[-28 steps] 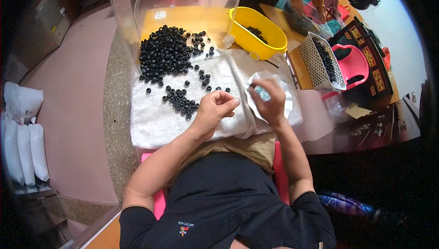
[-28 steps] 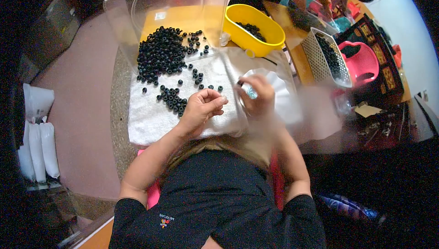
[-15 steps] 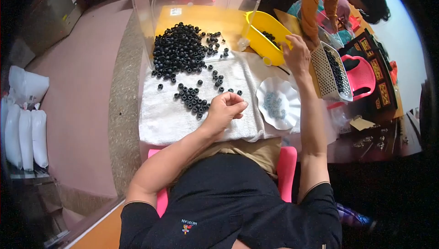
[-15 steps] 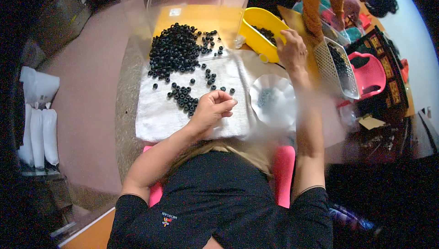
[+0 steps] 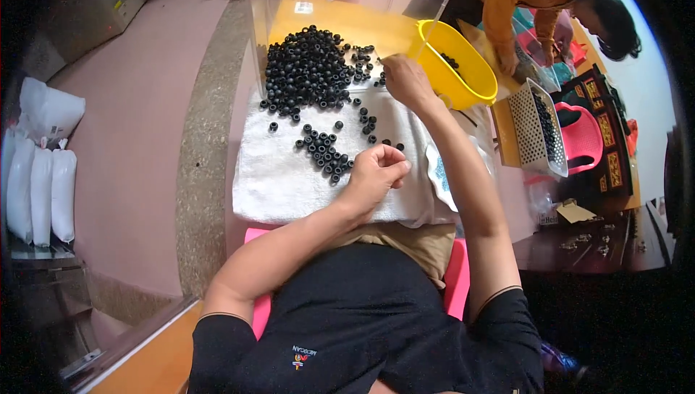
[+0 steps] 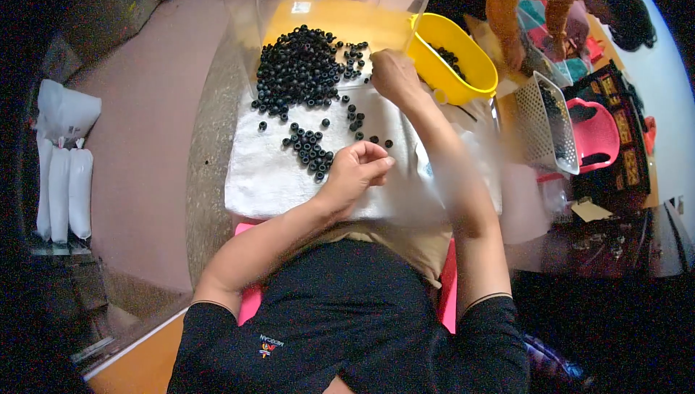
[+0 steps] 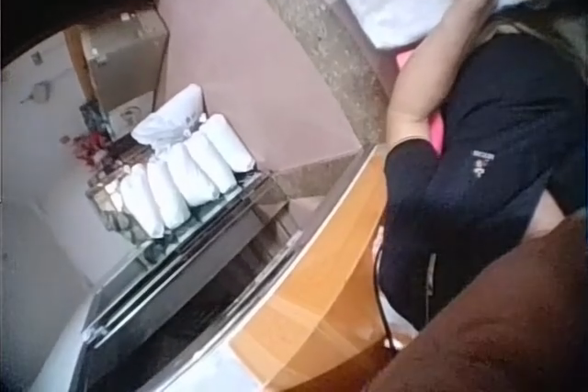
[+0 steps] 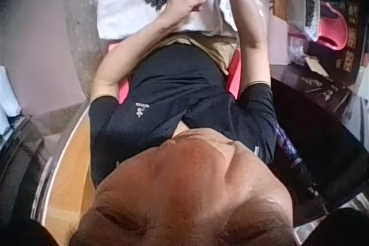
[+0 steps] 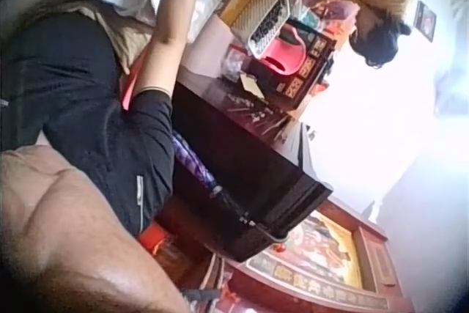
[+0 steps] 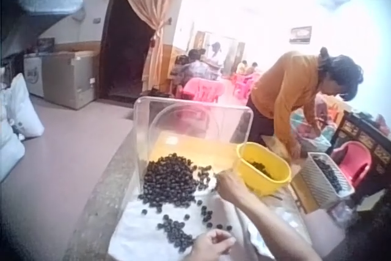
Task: Inspecting and sorting small black round objects one by one at a manual workstation.
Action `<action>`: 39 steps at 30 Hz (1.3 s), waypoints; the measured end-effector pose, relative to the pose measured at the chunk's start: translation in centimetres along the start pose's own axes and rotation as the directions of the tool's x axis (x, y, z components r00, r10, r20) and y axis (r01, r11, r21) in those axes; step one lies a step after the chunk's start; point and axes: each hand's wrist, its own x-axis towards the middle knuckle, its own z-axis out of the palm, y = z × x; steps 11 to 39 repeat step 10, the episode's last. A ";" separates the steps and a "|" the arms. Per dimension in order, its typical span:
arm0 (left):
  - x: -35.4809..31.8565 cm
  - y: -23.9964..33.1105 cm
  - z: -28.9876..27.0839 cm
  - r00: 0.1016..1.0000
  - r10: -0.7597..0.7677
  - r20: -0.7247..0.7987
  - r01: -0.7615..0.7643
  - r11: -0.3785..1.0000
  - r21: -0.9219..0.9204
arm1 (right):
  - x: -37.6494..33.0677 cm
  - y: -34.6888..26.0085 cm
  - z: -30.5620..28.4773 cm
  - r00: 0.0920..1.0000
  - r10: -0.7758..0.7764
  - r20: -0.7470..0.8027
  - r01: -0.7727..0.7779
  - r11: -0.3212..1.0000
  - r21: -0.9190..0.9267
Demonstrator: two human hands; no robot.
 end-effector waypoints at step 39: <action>0.2 0.1 -0.3 1.000 0.008 -0.001 -0.008 1.000 -0.014 | 3.5 -1.4 2.3 0.924 0.190 0.330 -0.128 0.971 -0.201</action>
